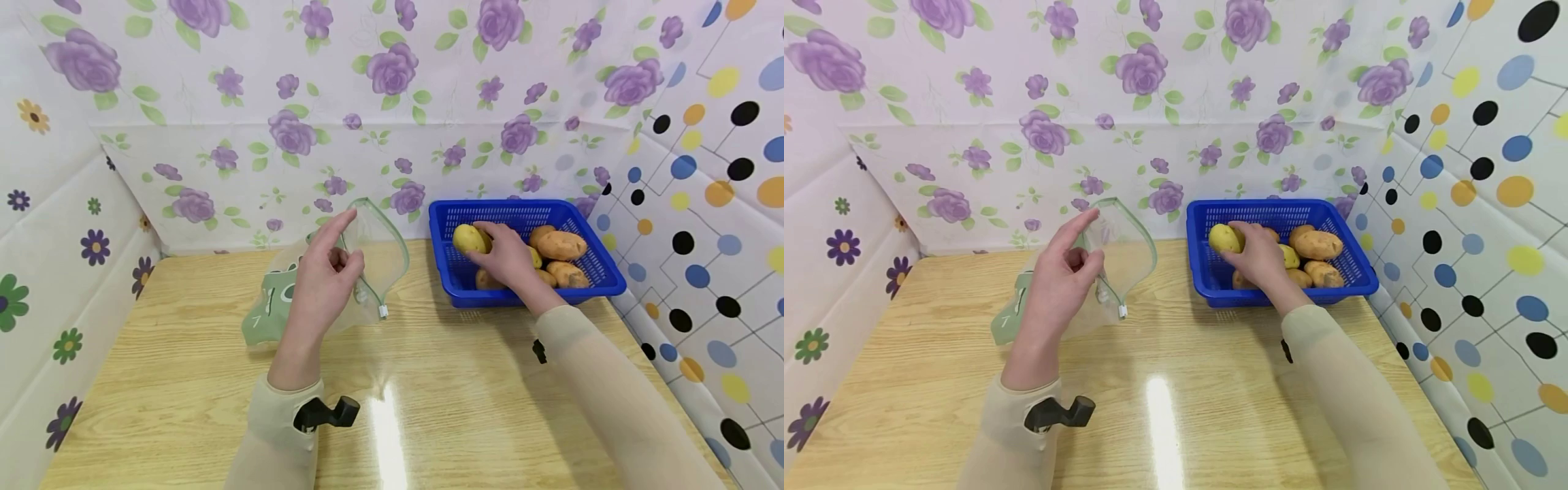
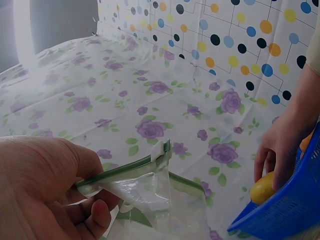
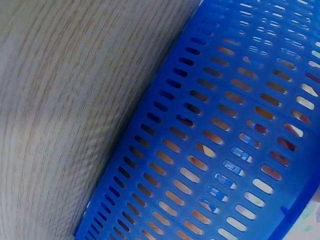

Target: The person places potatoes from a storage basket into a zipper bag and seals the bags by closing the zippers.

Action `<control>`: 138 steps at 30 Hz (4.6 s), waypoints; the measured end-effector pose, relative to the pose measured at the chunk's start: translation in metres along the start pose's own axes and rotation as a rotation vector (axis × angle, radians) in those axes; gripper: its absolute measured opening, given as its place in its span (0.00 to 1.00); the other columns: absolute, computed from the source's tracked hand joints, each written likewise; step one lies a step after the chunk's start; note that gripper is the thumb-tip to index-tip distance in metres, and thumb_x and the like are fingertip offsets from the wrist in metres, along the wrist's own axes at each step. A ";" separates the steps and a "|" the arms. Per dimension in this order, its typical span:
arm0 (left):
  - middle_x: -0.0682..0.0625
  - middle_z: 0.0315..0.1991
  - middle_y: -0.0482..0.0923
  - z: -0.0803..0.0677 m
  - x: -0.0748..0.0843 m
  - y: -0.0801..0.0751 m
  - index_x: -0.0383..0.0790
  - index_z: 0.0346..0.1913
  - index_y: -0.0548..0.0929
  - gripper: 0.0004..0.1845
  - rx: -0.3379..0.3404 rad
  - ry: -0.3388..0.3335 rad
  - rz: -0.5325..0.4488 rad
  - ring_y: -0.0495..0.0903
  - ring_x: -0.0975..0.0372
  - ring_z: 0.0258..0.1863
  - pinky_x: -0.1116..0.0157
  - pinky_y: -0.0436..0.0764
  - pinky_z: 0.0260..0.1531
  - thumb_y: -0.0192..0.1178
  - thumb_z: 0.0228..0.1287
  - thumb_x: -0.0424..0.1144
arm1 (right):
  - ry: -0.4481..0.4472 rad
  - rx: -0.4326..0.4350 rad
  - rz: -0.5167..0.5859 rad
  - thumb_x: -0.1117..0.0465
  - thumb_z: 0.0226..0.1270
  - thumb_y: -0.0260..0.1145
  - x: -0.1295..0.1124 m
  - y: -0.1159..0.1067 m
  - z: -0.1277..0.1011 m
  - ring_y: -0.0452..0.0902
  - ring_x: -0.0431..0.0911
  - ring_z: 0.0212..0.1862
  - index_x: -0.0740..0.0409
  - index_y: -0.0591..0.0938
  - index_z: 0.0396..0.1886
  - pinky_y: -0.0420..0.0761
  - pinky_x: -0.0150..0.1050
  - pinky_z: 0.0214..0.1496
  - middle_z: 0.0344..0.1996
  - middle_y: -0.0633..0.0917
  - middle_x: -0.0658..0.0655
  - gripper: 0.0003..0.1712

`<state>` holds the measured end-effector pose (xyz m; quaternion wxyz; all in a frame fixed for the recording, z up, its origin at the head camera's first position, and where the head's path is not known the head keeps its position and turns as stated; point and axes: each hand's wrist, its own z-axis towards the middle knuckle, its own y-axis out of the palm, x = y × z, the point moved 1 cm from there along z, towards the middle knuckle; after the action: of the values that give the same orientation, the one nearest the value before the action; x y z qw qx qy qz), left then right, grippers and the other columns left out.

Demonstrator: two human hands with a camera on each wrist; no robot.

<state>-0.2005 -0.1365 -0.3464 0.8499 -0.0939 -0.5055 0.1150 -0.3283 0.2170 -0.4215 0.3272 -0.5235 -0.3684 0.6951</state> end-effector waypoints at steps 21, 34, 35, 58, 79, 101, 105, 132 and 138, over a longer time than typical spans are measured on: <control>0.53 0.80 0.70 0.000 0.002 0.000 0.49 0.83 0.75 0.36 0.006 -0.001 0.012 0.70 0.57 0.28 0.69 0.71 0.29 0.58 0.75 0.25 | -0.046 0.014 0.259 0.49 0.75 0.78 -0.056 -0.032 -0.021 0.79 0.58 0.63 0.50 0.74 0.84 0.82 0.58 0.62 0.72 0.79 0.60 0.42; 0.52 0.80 0.70 0.000 0.002 -0.002 0.49 0.83 0.75 0.35 0.003 -0.002 0.004 0.70 0.57 0.28 0.69 0.70 0.28 0.59 0.76 0.25 | -0.092 0.002 0.346 0.50 0.76 0.78 -0.096 -0.045 -0.036 0.78 0.54 0.65 0.50 0.74 0.84 0.82 0.53 0.64 0.71 0.78 0.58 0.41; 0.52 0.80 0.70 0.000 0.002 -0.002 0.49 0.83 0.75 0.36 0.003 -0.002 0.005 0.70 0.57 0.28 0.69 0.70 0.28 0.59 0.75 0.25 | -0.093 0.001 0.349 0.49 0.76 0.78 -0.099 -0.046 -0.037 0.78 0.54 0.65 0.50 0.74 0.84 0.82 0.52 0.64 0.71 0.78 0.58 0.41; 0.54 0.80 0.69 0.000 0.002 -0.001 0.50 0.84 0.73 0.37 -0.015 -0.013 0.002 0.71 0.57 0.28 0.69 0.72 0.27 0.59 0.76 0.25 | -0.279 -0.011 0.251 0.46 0.74 0.79 -0.157 -0.033 -0.041 0.79 0.49 0.55 0.49 0.80 0.78 0.83 0.48 0.57 0.62 0.85 0.53 0.37; 0.54 0.82 0.67 -0.001 0.006 -0.001 0.47 0.85 0.72 0.37 -0.001 0.011 -0.027 0.69 0.57 0.25 0.69 0.71 0.25 0.58 0.76 0.24 | -0.389 -0.135 0.116 0.50 0.74 0.79 -0.185 -0.011 -0.042 0.75 0.53 0.66 0.48 0.83 0.77 0.81 0.52 0.59 0.72 0.81 0.54 0.34; 0.56 0.82 0.67 -0.002 0.008 0.002 0.50 0.85 0.72 0.38 0.021 0.045 -0.072 0.73 0.59 0.21 0.69 0.71 0.23 0.56 0.75 0.23 | -0.343 0.001 0.168 0.53 0.74 0.79 -0.145 -0.024 -0.043 0.77 0.57 0.65 0.54 0.83 0.75 0.75 0.61 0.72 0.68 0.83 0.57 0.33; 0.56 0.82 0.67 -0.003 0.009 0.001 0.50 0.85 0.72 0.38 0.031 0.045 -0.084 0.73 0.59 0.22 0.69 0.72 0.23 0.56 0.74 0.23 | -0.307 0.001 0.133 0.51 0.75 0.79 -0.136 -0.028 -0.043 0.71 0.59 0.76 0.54 0.80 0.78 0.71 0.62 0.76 0.73 0.80 0.59 0.36; 0.57 0.80 0.71 -0.004 0.012 0.000 0.47 0.83 0.76 0.37 0.076 0.068 -0.057 0.68 0.60 0.23 0.71 0.69 0.23 0.58 0.73 0.23 | -0.091 -0.049 0.023 0.47 0.78 0.75 -0.012 -0.066 -0.053 0.52 0.67 0.86 0.54 0.67 0.88 0.62 0.74 0.78 0.85 0.63 0.63 0.46; 0.57 0.79 0.72 -0.004 0.014 -0.001 0.46 0.82 0.76 0.37 0.071 0.063 -0.062 0.69 0.60 0.24 0.71 0.69 0.23 0.58 0.73 0.23 | -0.025 -0.063 -0.028 0.46 0.79 0.74 0.017 -0.077 -0.054 0.49 0.69 0.86 0.54 0.64 0.89 0.56 0.75 0.80 0.86 0.61 0.67 0.48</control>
<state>-0.1899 -0.1335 -0.3362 0.8714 -0.0515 -0.4769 0.1033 -0.2747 0.2801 -0.3732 0.3154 -0.5197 -0.4015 0.6850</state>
